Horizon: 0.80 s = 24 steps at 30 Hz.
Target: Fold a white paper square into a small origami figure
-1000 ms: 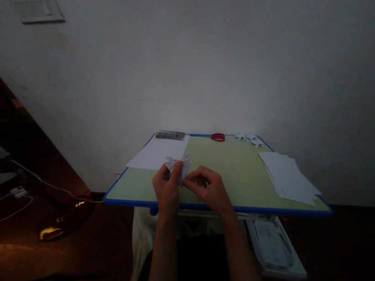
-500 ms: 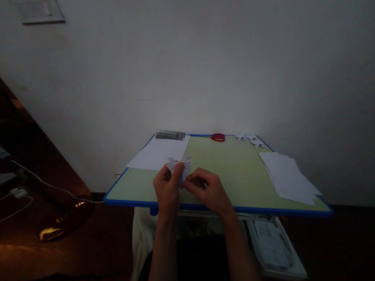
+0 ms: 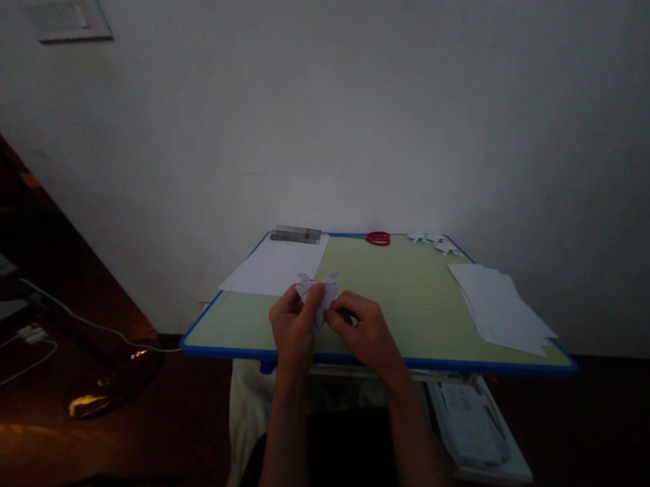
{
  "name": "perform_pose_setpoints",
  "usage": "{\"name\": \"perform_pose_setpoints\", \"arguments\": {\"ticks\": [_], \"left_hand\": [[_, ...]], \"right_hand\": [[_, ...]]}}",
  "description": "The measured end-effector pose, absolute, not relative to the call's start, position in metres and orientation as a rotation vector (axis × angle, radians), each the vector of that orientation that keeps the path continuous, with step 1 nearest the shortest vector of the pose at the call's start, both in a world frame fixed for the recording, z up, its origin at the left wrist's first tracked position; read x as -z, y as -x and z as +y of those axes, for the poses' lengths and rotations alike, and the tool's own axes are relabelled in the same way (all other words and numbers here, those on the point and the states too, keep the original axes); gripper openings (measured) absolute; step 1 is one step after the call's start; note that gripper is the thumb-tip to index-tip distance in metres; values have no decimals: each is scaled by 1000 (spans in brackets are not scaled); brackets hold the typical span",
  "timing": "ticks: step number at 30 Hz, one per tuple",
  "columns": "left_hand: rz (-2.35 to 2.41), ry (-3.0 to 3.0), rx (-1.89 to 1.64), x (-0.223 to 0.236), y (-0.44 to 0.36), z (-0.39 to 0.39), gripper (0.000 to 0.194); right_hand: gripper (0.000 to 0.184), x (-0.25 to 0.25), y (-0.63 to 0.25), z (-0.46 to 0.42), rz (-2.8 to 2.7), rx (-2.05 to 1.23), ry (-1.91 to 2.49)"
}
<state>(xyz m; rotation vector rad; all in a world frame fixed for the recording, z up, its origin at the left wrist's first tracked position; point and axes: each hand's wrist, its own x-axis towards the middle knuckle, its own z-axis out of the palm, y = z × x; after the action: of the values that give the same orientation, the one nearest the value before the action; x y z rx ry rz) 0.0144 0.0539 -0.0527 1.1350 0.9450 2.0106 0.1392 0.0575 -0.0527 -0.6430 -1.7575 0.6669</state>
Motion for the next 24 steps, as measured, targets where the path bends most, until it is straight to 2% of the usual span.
{"name": "perform_pose_setpoints", "arguments": {"ticks": [8,20,24], "left_hand": [[973,-1137,-1993,51,-14,54,29],[991,-1183,-1943,51,-14,52,31],[984,-1164,-1961,52,-13,53,31]], "right_hand": [[18,54,-137,57,-1622,-811,644],[31,53,-140,57,-1696,-693,662],[28,53,-139,58,-1600,-752,689]]}}
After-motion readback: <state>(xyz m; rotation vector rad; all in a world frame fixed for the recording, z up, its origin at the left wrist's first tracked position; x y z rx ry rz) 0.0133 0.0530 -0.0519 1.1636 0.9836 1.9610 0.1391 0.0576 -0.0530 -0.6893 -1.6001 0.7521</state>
